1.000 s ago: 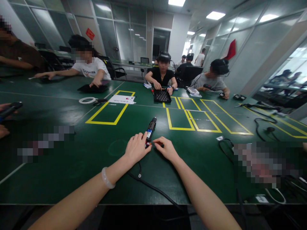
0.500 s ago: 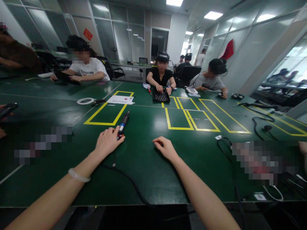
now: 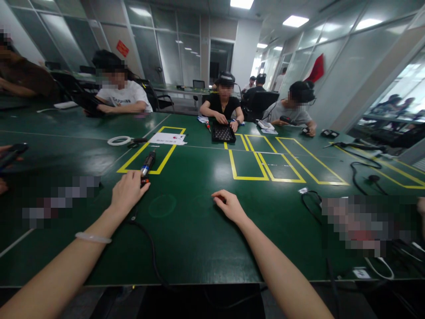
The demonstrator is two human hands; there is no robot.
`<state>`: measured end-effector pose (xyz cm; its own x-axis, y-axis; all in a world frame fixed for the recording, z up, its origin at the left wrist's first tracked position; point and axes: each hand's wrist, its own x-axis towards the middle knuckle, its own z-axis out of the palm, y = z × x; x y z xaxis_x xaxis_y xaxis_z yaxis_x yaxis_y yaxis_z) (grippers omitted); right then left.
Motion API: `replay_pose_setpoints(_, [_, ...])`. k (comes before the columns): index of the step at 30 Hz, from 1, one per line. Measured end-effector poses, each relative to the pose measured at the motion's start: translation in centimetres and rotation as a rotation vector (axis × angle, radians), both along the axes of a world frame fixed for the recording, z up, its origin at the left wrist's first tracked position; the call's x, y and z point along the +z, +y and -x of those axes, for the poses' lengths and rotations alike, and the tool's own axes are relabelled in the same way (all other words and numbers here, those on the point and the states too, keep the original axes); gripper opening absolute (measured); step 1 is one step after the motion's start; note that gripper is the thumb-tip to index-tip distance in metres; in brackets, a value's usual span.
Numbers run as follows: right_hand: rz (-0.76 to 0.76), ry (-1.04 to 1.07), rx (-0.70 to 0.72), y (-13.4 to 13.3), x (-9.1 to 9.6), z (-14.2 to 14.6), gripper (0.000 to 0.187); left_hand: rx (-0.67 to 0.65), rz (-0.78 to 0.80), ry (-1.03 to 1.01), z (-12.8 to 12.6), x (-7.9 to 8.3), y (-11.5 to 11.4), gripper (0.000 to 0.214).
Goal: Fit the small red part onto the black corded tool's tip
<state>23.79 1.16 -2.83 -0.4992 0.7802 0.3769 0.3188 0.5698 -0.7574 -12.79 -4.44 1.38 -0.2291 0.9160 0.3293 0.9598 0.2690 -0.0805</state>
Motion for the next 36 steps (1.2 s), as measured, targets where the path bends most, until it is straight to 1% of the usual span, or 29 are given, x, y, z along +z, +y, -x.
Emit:
replay_pose_setpoints(3, [0.003,-0.009,0.0,0.0,0.0,0.0,0.018,0.001,0.012,0.019,-0.8,0.1,0.0,0.043])
replay_pose_setpoints(8, [-0.005,-0.015,0.005,0.1,-0.2,0.1,0.018,0.088,0.04,0.003,-0.9,1.1,0.4,0.047])
replay_pose_setpoints(11, [-0.004,-0.017,0.01,0.1,-0.2,0.1,0.018,0.14,0.05,-0.074,-0.9,1.9,0.7,0.047])
replay_pose_setpoints(13, [-0.004,-0.021,0.013,0.1,-0.2,0.2,0.018,0.125,0.011,-0.19,-1.6,2.3,1.1,0.045])
replay_pose_setpoints(14, [-0.004,-0.02,0.015,0.1,-0.1,0.2,0.018,0.073,-0.004,-0.296,-2.3,2.4,1.3,0.043])
replay_pose_setpoints(16, [0.004,-0.013,0.018,0.0,0.0,0.2,0.018,-0.11,0.017,-0.611,-4.5,2.4,1.7,0.04])
replay_pose_setpoints(18, [0.027,0.0,0.023,-0.1,0.2,0.3,0.018,-0.322,0.124,-0.967,-7.4,2.2,2.0,0.042])
replay_pose_setpoints(19, [0.043,0.013,0.03,-0.2,0.2,0.3,0.017,-0.394,0.195,-1.085,-9.0,2.2,2.1,0.044])
replay_pose_setpoints(20, [0.062,0.03,0.045,-0.2,0.3,0.3,0.018,-0.458,0.257,-1.154,-10.5,2.1,2.1,0.046])
replay_pose_setpoints(23, [0.141,0.097,0.144,-0.4,0.3,0.6,0.023,-0.584,0.336,-1.25,-14.3,1.8,1.6,0.051])
replay_pose_setpoints(26, [0.196,0.128,0.237,-0.7,0.4,0.8,0.033,-0.644,0.376,-1.288,-16.2,0.9,1.2,0.055])
replay_pose_setpoints(29, [0.198,0.121,0.265,-1.0,0.5,1.1,0.024,-0.698,0.412,-1.299,-16.7,-0.2,1.0,0.057])
replay_pose_setpoints(31, [0.224,0.125,0.265,-1.0,0.6,1.1,0.015,-0.708,0.407,-1.303,-16.7,-0.7,1.0,0.057])
replay_pose_setpoints(32, [0.245,0.132,0.259,-1.0,0.5,1.1,0.013,-0.708,0.394,-1.299,-16.6,-0.8,0.9,0.055])
replay_pose_setpoints(36, [0.325,0.171,0.196,-0.5,0.4,1.0,0.025,-0.745,0.302,-1.222,-16.6,-0.4,0.6,0.045])
